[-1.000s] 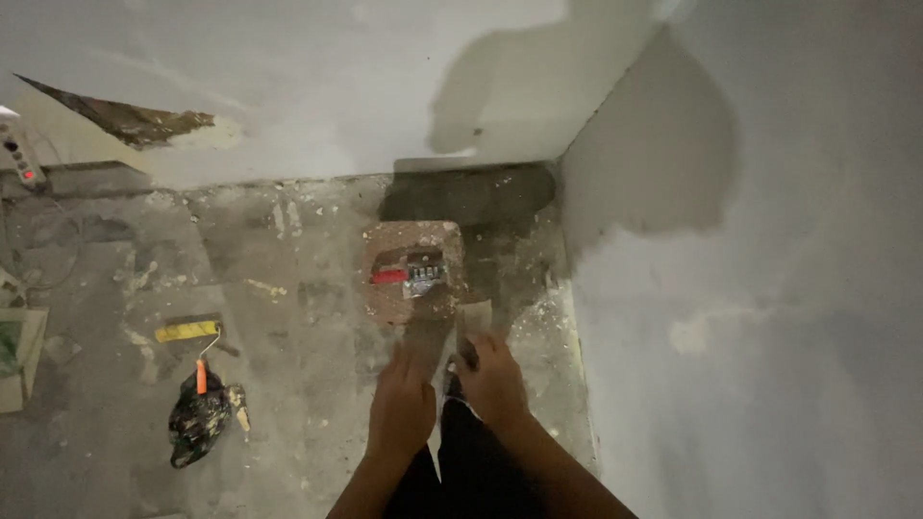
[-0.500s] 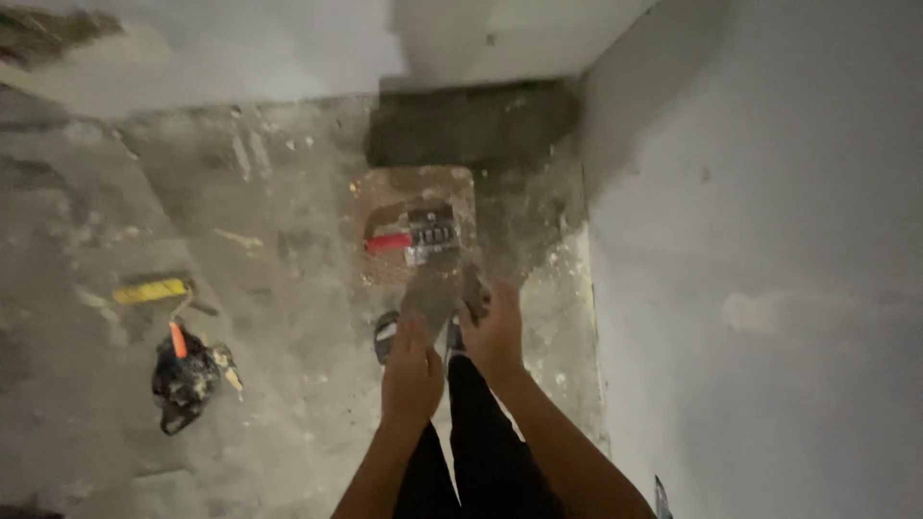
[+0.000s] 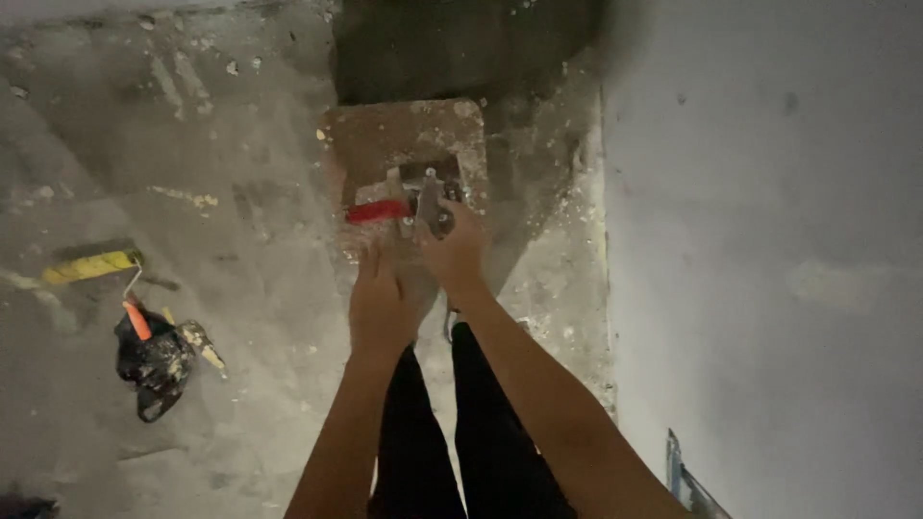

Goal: The person sands patched areas on a wall using sandpaper, then sands the wall using a hand sanding tool.

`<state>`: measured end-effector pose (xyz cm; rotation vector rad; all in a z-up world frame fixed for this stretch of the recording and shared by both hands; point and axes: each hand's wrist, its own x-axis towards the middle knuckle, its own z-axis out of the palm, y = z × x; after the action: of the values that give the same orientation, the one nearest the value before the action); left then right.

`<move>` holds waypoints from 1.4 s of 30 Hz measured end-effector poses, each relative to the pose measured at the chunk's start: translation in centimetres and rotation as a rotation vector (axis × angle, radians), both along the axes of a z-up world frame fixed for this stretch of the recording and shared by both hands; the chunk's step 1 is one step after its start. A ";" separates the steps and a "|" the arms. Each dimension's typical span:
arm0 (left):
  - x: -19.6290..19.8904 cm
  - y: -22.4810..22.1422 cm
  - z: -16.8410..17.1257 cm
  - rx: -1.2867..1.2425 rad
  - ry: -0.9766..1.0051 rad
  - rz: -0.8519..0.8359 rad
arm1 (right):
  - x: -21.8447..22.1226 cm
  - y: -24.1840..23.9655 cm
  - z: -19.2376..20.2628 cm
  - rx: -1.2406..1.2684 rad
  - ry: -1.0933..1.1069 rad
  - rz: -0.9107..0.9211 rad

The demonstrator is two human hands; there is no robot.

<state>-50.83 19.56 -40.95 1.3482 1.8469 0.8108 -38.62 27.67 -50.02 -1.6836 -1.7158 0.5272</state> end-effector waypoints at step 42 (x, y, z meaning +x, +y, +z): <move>-4.0 -2.6 -3.8 -0.127 -0.039 -0.017 | -7.6 -0.5 -0.2 -0.868 0.800 -0.876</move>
<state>-54.83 16.93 -44.77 1.2582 1.8225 0.6941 -46.23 27.13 -50.24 -2.1089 -0.0740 1.3507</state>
